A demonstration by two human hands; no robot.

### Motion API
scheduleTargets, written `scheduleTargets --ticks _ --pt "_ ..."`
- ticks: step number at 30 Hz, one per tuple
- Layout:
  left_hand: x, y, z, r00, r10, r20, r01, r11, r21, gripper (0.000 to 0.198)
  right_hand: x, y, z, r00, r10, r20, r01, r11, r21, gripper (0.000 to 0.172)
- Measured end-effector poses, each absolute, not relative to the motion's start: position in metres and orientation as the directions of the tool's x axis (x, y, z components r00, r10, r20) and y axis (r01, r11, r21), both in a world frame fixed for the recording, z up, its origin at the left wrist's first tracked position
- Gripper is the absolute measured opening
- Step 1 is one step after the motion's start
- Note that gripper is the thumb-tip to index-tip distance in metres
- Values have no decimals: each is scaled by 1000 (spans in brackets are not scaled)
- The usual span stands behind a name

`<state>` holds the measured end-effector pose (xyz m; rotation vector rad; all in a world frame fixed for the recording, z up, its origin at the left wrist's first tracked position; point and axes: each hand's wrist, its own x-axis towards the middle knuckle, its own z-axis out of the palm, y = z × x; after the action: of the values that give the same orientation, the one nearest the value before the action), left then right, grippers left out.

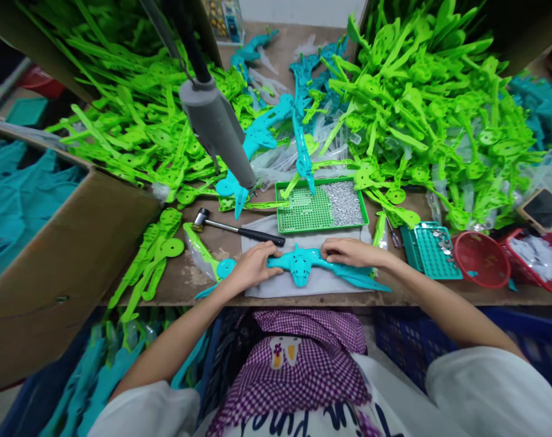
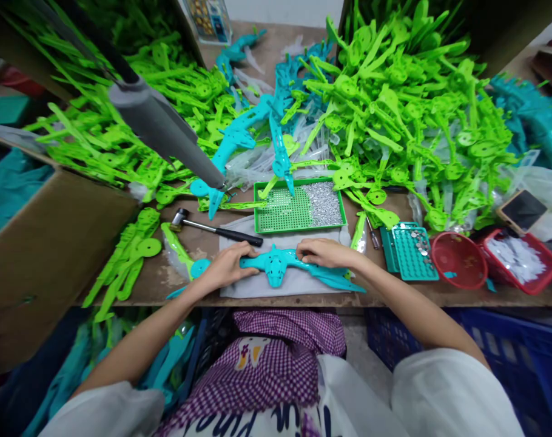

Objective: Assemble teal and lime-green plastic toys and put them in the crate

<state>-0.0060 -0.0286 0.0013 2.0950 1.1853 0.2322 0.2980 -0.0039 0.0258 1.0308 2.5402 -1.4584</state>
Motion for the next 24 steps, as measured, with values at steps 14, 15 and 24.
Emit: scheduleTargets --ticks 14,15,24 --pt "-7 -29 5 557 800 -224 685 -290 668 34 273 4 58 -325 945 23 387 156 -909 32" --pt "-7 -29 5 553 800 -231 691 -286 663 34 259 14 70 -228 961 157 323 226 -919 40" --pt "-5 -29 8 569 794 -214 690 -319 650 32 111 77 112 -542 784 303 -44 334 -942 48"
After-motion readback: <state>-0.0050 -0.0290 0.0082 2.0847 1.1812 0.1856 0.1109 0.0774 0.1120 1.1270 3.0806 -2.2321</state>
